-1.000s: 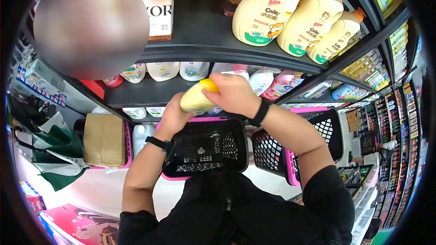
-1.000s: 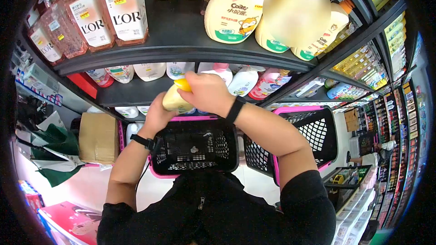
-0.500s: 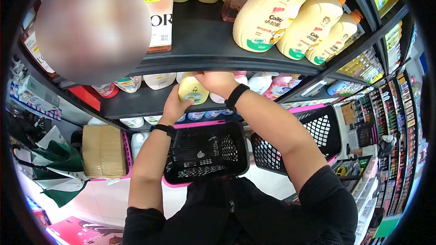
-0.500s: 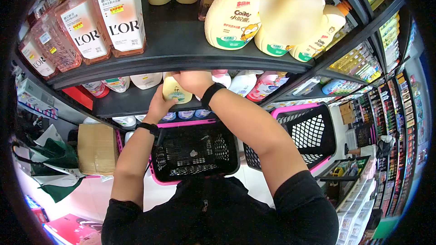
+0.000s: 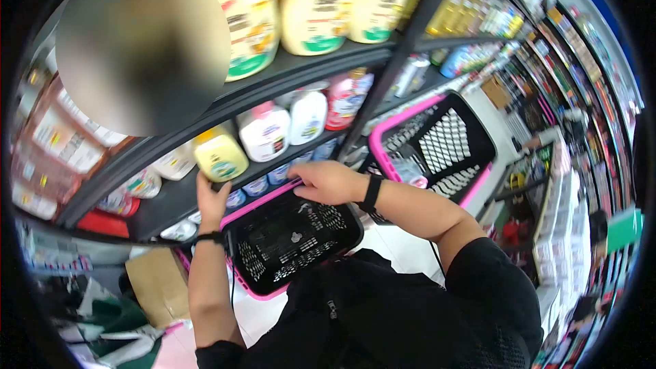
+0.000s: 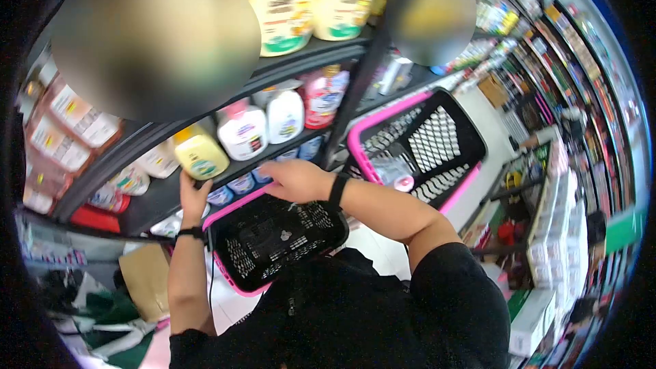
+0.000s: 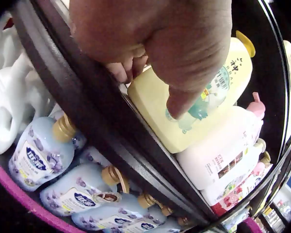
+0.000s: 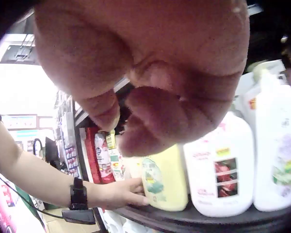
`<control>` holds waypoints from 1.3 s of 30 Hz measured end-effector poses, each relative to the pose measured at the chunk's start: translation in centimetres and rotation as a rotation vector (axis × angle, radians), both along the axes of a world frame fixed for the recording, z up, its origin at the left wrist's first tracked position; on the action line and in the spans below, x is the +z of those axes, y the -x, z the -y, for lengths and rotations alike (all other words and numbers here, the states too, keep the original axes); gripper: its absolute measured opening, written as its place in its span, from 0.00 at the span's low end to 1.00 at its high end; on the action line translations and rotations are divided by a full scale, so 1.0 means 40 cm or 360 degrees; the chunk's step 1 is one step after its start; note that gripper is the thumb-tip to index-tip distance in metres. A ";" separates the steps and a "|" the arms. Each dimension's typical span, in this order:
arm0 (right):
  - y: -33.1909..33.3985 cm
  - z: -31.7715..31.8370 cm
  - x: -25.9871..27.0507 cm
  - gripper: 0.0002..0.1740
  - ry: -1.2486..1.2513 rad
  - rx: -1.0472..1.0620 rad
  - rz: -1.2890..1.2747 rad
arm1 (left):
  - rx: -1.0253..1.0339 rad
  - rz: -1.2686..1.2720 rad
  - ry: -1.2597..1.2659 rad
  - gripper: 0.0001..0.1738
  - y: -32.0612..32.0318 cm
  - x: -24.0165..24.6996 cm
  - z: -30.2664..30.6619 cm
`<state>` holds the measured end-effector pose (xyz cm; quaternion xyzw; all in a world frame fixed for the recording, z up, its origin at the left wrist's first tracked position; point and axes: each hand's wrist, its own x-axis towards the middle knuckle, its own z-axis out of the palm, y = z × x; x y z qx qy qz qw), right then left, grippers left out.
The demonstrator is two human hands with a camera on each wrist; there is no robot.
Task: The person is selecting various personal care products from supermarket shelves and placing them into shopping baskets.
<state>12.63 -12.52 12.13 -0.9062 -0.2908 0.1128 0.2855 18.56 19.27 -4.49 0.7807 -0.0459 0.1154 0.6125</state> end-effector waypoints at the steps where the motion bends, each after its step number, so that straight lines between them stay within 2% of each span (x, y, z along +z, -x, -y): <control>1: 0.038 0.068 -0.022 0.19 -0.0052 -0.0014 0.0002 | 0.0051 0.0014 -0.0068 0.38 0.007 -0.050 -0.012; 3: 0.105 0.191 -0.025 0.17 -0.0032 -0.0259 -0.0214 | 0.0366 -0.0112 -0.0176 0.41 0.080 -0.092 -0.006; 4: 0.139 0.254 -0.026 0.16 -0.0058 -0.0395 -0.0332 | 0.0407 -0.0143 -0.0120 0.38 0.124 -0.100 0.011; 6: 0.171 0.405 -0.083 0.14 -0.0146 -0.0581 0.0052 | 0.0468 -0.0218 -0.0238 0.35 0.213 -0.170 0.034; 7: 0.174 0.476 -0.078 0.14 -0.0195 -0.0832 0.0046 | 0.0323 -0.0365 -0.0131 0.30 0.265 -0.166 0.069; 8: 0.171 0.552 -0.073 0.13 -0.0238 -0.1079 0.0023 | 0.0172 -0.0412 -0.0351 0.28 0.319 -0.176 0.099; 9: 0.162 0.635 -0.080 0.13 -0.0152 -0.1200 0.0049 | 0.0003 -0.0596 -0.0270 0.26 0.364 -0.169 0.146; 10: 0.144 0.717 -0.089 0.13 -0.0061 -0.1315 0.0092 | -0.0115 -0.0555 -0.0308 0.23 0.402 -0.161 0.200; 12: 0.130 0.833 -0.109 0.15 0.0077 -0.1419 0.0172 | -0.0436 -0.0896 -0.0156 0.19 0.445 -0.213 0.270; 16: 0.077 1.022 -0.293 0.23 0.0403 -0.0957 -0.0013 | -0.0736 -0.0965 -0.0261 0.18 0.443 -0.058 0.507; 18: 0.040 1.050 -0.387 0.26 0.0789 -0.0854 -0.0334 | -0.0794 -0.0914 -0.0270 0.18 0.419 -0.010 0.609; 20: 0.038 1.075 -0.511 0.31 0.0948 -0.0752 -0.0414 | -0.0816 -0.0815 -0.0235 0.19 0.402 0.016 0.689; 21: 0.037 1.088 -0.581 0.32 0.1118 -0.0531 -0.0425 | -0.0809 -0.0799 -0.0230 0.19 0.397 0.038 0.729; 22: 0.021 1.105 -0.653 0.34 0.1194 -0.0294 -0.0888 | -0.0799 -0.0784 -0.0229 0.19 0.397 0.065 0.767; 24: 0.020 1.086 -0.712 0.40 0.1367 0.0010 -0.1170 | -0.0800 -0.0703 -0.0293 0.21 0.402 0.105 0.818; 26: 0.061 1.090 -0.704 0.43 0.1279 -0.0012 -0.0904 | -0.0834 -0.0756 -0.0327 0.20 0.420 0.153 0.855; 29: 0.085 1.066 -0.641 0.37 0.1424 0.0017 -0.0727 | -0.0846 -0.0725 -0.0421 0.20 0.451 0.163 0.869; 32: 0.084 1.052 -0.567 0.27 0.1414 -0.0052 -0.0739 | -0.0826 -0.0769 -0.0478 0.21 0.472 0.159 0.862; 35: 0.059 1.094 -0.604 0.25 0.1203 -0.0300 -0.0627 | -0.0671 -0.0808 -0.0399 0.19 0.497 0.144 0.857; 38: 0.037 1.113 -0.617 0.25 0.1162 -0.0510 -0.0634 | -0.0581 -0.0806 -0.0378 0.19 0.514 0.137 0.853; 39: 0.037 1.120 -0.619 0.25 0.1104 -0.0498 -0.0641 | -0.0553 -0.0819 -0.0354 0.19 0.518 0.141 0.854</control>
